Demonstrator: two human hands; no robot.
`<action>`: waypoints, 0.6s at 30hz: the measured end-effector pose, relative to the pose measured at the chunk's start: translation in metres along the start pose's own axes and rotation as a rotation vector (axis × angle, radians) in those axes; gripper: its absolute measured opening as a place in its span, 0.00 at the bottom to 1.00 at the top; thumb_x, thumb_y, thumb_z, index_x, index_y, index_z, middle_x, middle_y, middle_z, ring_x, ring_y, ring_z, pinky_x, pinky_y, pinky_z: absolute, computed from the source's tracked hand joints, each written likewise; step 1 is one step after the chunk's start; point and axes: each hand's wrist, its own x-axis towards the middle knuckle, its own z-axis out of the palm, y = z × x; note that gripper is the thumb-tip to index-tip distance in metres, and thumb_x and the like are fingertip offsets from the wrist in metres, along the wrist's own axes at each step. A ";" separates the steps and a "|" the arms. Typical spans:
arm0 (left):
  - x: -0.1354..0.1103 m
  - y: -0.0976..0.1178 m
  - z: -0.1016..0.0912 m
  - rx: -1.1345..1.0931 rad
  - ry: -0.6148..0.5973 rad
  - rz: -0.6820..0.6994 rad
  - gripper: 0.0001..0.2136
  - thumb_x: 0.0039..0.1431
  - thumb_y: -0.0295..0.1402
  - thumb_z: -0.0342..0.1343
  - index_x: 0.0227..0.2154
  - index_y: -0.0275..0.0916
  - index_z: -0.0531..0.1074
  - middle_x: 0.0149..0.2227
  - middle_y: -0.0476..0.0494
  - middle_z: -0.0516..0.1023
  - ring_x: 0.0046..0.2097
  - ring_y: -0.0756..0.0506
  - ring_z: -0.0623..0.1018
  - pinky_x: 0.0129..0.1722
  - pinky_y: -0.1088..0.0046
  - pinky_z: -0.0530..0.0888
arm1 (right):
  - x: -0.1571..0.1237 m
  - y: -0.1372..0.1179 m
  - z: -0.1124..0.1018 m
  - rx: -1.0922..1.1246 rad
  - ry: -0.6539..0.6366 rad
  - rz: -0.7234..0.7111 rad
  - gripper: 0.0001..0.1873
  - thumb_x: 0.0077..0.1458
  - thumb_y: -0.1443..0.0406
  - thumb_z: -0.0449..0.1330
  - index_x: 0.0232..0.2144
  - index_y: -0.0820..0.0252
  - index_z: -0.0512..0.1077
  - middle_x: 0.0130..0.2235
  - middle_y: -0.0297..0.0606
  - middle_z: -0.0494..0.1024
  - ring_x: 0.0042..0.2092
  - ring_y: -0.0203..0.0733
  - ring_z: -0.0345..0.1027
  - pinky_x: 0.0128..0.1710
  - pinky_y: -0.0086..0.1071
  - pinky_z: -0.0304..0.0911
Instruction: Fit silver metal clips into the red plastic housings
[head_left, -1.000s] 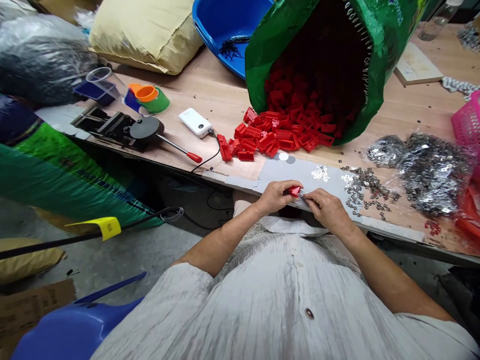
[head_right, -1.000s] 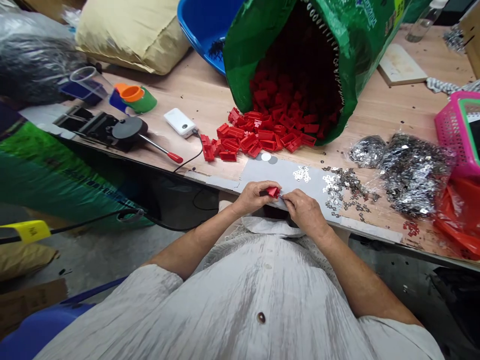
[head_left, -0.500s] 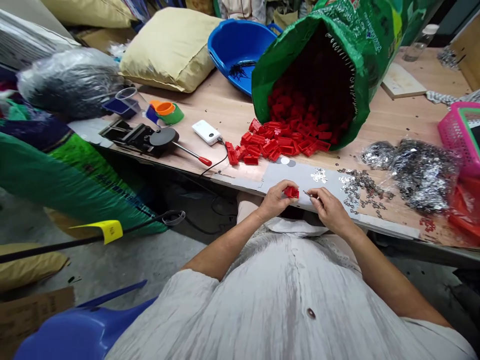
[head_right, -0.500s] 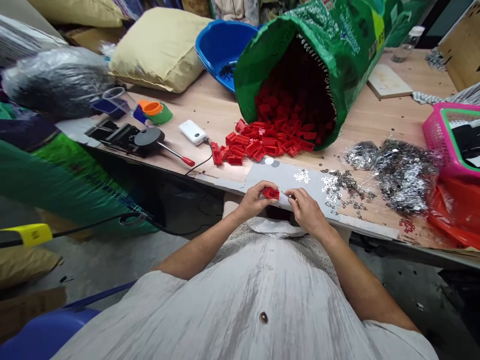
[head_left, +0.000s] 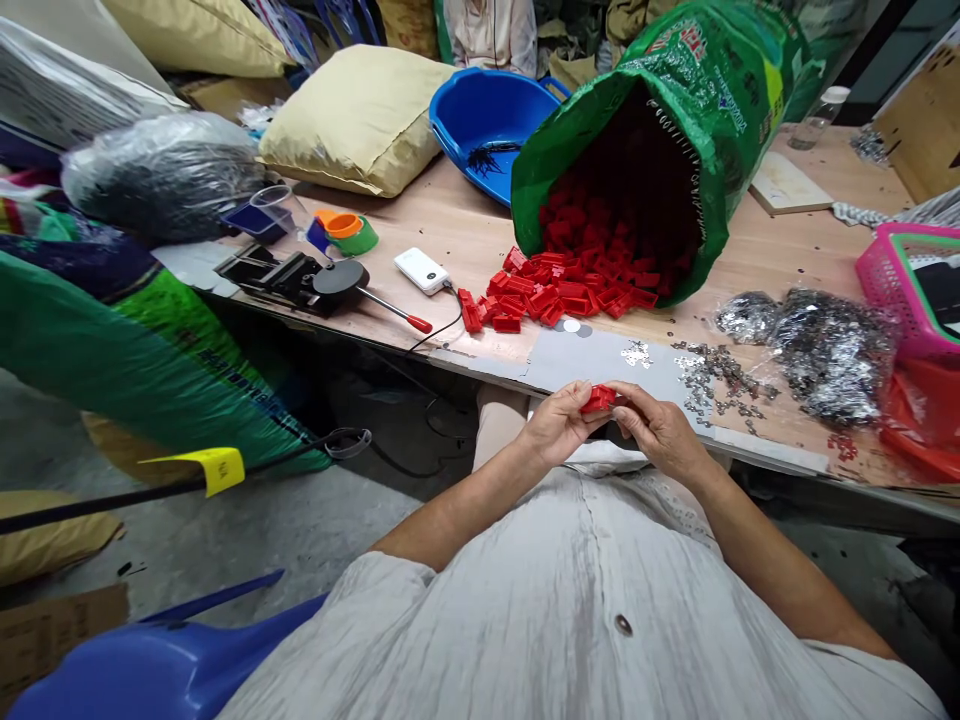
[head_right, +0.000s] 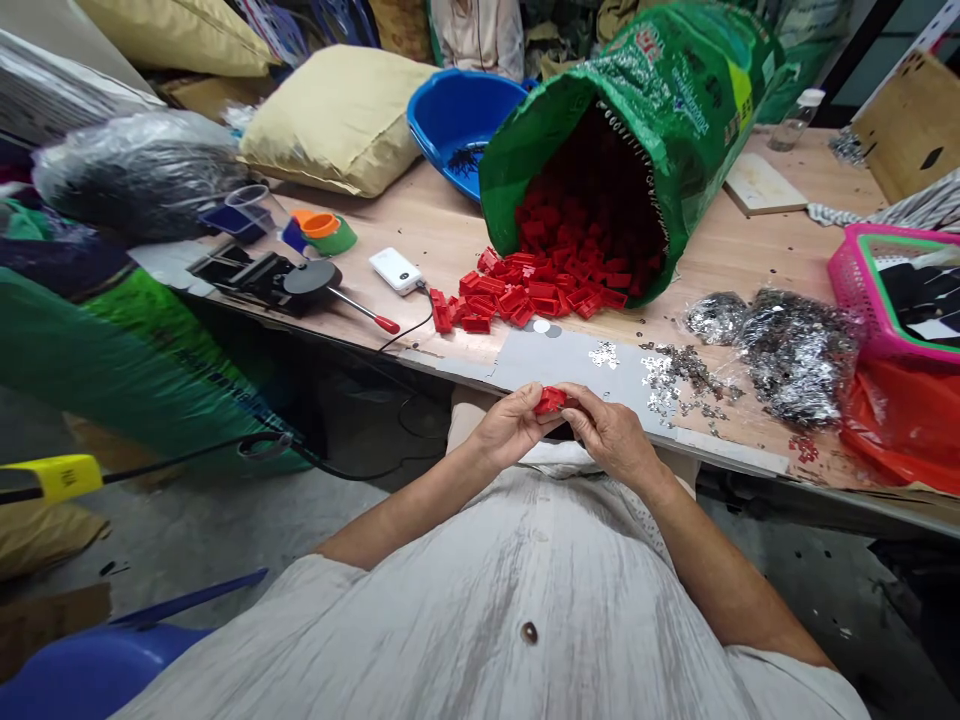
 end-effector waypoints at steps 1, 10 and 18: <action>-0.001 0.000 0.001 -0.017 0.007 -0.011 0.07 0.59 0.34 0.60 0.30 0.36 0.70 0.32 0.47 0.78 0.37 0.50 0.79 0.54 0.66 0.72 | 0.000 -0.001 0.000 -0.005 0.001 -0.006 0.22 0.67 0.54 0.47 0.59 0.51 0.64 0.27 0.31 0.76 0.28 0.40 0.71 0.31 0.31 0.64; -0.003 -0.008 0.006 -0.148 -0.013 -0.005 0.06 0.61 0.32 0.58 0.32 0.35 0.72 0.36 0.44 0.80 0.42 0.47 0.81 0.61 0.60 0.69 | 0.003 0.001 0.009 -0.032 0.198 -0.028 0.18 0.67 0.56 0.47 0.49 0.53 0.74 0.45 0.37 0.81 0.41 0.43 0.77 0.41 0.32 0.67; -0.002 -0.019 -0.023 0.018 0.070 -0.069 0.13 0.53 0.34 0.67 0.28 0.36 0.66 0.33 0.44 0.79 0.42 0.44 0.81 0.54 0.58 0.74 | 0.013 0.025 0.005 0.008 0.105 0.118 0.22 0.68 0.53 0.45 0.50 0.53 0.74 0.26 0.31 0.76 0.28 0.39 0.71 0.32 0.31 0.64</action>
